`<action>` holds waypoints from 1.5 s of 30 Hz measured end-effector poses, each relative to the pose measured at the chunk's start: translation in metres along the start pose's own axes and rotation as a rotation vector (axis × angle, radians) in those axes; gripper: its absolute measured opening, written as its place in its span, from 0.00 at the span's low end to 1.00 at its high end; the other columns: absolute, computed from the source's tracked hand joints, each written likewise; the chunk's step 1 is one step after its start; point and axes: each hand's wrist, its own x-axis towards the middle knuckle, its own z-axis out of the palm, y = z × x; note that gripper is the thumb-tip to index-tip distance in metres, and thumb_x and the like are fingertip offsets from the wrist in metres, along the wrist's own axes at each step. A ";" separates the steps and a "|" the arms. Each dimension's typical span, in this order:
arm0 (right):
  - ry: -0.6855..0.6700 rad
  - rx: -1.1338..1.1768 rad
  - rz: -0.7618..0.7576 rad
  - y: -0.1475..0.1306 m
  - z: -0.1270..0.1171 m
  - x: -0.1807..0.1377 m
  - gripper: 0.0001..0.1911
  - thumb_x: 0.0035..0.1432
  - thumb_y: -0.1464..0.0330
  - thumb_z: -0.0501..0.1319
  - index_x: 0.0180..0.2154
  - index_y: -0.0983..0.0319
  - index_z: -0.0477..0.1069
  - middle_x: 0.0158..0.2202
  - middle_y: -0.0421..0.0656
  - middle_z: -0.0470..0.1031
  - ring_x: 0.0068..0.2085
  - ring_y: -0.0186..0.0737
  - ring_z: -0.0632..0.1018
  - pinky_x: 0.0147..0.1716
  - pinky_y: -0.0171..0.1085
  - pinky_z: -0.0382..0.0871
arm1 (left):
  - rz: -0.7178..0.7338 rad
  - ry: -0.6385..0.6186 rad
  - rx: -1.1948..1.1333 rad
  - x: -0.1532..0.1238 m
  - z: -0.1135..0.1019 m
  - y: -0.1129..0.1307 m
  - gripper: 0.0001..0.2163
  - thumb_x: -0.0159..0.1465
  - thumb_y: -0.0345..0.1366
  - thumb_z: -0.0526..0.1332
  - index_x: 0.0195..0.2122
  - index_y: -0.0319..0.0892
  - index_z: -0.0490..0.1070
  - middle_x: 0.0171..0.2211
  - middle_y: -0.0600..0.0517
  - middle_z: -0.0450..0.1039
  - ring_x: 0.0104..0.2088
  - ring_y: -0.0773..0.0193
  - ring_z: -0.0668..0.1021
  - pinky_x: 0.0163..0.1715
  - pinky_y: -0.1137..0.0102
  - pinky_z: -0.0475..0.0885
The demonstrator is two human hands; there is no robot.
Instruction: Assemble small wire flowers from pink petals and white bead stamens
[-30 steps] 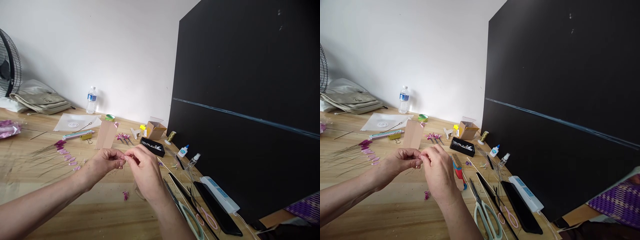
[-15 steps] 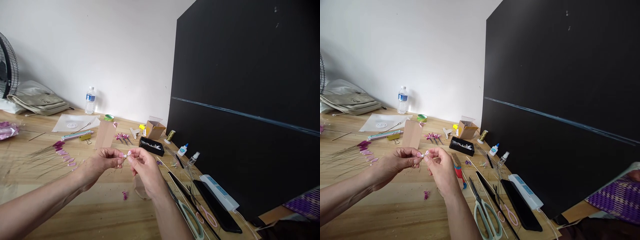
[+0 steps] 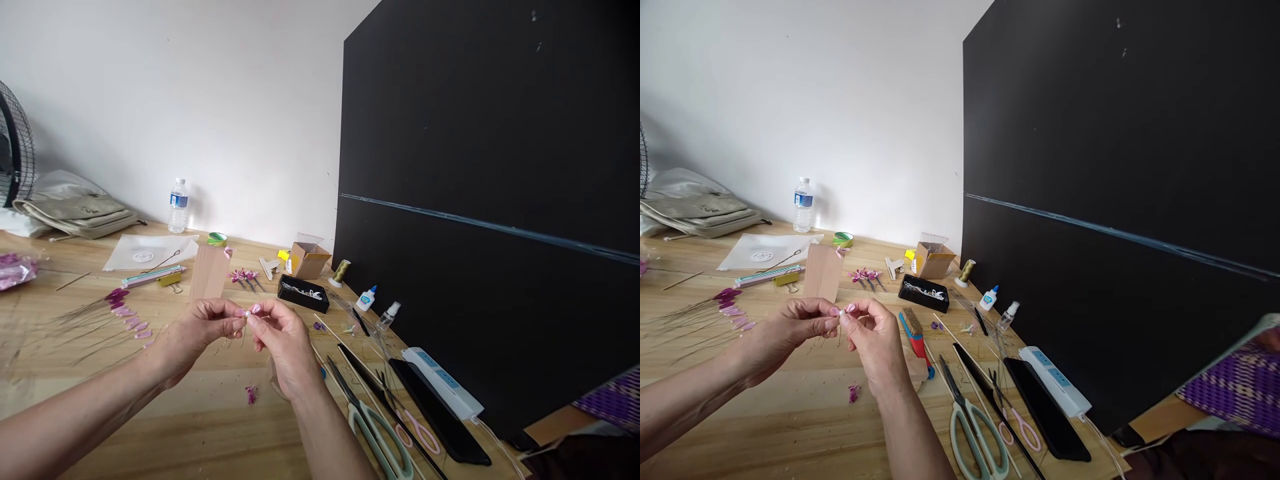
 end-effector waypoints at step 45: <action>-0.027 0.349 0.238 0.015 0.029 -0.010 0.09 0.42 0.66 0.64 0.23 0.65 0.68 0.20 0.36 0.66 0.15 0.23 0.62 0.12 0.27 0.47 | 0.039 0.067 -0.203 -0.003 0.003 -0.004 0.06 0.51 0.34 0.64 0.20 0.42 0.70 0.16 0.60 0.65 0.16 0.73 0.67 0.21 0.74 0.62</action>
